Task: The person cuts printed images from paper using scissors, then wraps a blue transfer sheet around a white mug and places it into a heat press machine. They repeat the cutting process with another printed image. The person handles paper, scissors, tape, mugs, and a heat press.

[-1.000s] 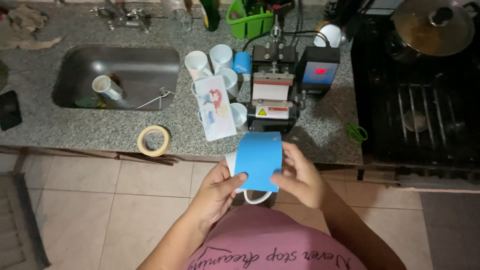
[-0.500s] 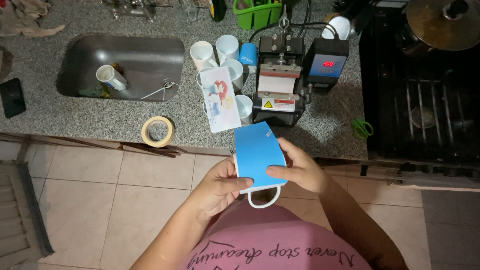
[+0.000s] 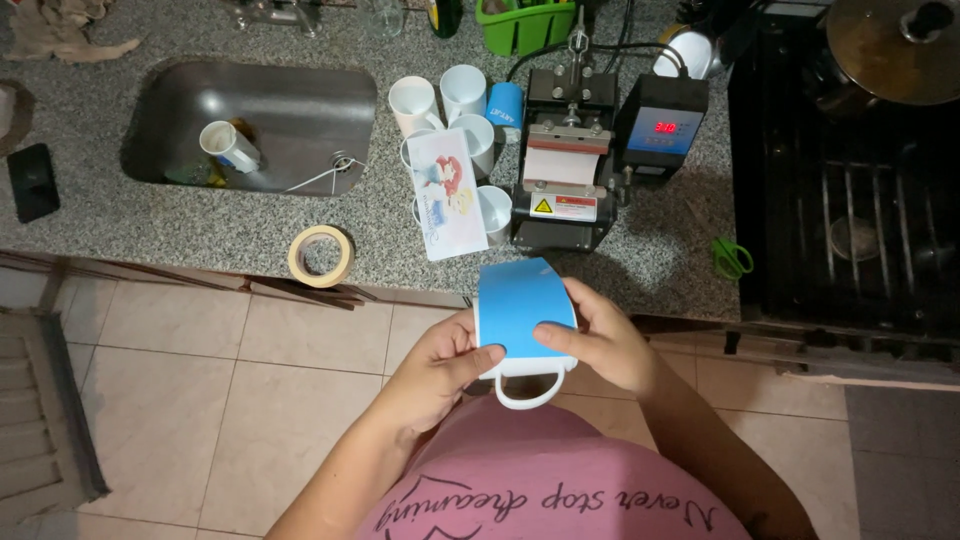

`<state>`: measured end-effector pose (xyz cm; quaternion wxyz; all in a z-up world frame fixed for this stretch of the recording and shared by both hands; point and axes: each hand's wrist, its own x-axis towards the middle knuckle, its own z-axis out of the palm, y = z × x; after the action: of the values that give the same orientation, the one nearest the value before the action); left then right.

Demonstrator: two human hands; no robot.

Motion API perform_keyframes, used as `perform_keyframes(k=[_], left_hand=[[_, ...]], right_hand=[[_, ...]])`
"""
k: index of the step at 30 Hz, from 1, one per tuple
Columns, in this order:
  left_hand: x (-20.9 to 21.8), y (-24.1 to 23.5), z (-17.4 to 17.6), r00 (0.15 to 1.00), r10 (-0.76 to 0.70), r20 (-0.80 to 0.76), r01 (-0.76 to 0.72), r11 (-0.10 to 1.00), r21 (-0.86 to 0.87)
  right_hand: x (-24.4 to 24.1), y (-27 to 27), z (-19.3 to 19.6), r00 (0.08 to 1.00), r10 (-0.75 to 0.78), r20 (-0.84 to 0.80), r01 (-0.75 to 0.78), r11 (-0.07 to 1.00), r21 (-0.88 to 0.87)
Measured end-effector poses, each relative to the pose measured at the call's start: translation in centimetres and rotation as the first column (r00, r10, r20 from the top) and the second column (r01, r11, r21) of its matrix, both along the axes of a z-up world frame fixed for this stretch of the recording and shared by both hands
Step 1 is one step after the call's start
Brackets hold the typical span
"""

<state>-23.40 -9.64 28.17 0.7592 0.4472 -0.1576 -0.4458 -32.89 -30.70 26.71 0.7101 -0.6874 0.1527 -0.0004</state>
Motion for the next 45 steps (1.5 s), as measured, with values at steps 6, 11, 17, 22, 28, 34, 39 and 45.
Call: perform_keyframes(k=[6, 11, 17, 22, 28, 34, 39, 45], left_hand=[[0.0, -0.3, 1.5, 0.999, -0.041, 0.001, 0.041, 0.999, -0.023], [0.1, -0.2, 1.1, 0.999, -0.043, 0.006, 0.043, 0.999, -0.013], [-0.1, -0.3, 1.4, 0.999, -0.035, -0.023, 0.034, 0.998, -0.047], [-0.1, -0.3, 1.1, 0.999, -0.034, -0.042, 0.032, 0.998, -0.061], [-0.1, -0.3, 0.8, 0.999, -0.027, -0.039, 0.024, 0.996, -0.084], [0.2, -0.1, 0.1, 1.0, -0.02, -0.011, 0.019, 0.998, -0.068], [0.4, 0.1, 0.4, 1.0, -0.025, 0.006, 0.026, 0.996, -0.083], [0.4, 0.1, 1.5, 0.999, -0.034, 0.004, 0.034, 0.993, -0.109]], right_hand=[[-0.5, 0.1, -0.3, 0.999, -0.01, -0.04, 0.011, 1.0, 0.02], [-0.4, 0.0, -0.2, 1.0, -0.017, -0.019, 0.017, 1.0, 0.019], [-0.3, 0.2, 0.4, 1.0, -0.021, -0.012, 0.021, 1.0, -0.007], [-0.3, 0.1, 0.6, 0.999, -0.022, -0.026, 0.022, 1.0, 0.006], [-0.2, -0.2, 0.1, 0.999, -0.018, -0.031, 0.02, 0.998, 0.057], [0.0, -0.1, 0.8, 1.0, -0.002, -0.001, 0.002, 0.999, 0.053], [-0.5, 0.2, 0.9, 0.998, -0.016, 0.064, 0.013, 0.999, 0.046], [-0.6, 0.1, 0.5, 0.994, -0.013, 0.107, 0.009, 0.999, 0.039]])
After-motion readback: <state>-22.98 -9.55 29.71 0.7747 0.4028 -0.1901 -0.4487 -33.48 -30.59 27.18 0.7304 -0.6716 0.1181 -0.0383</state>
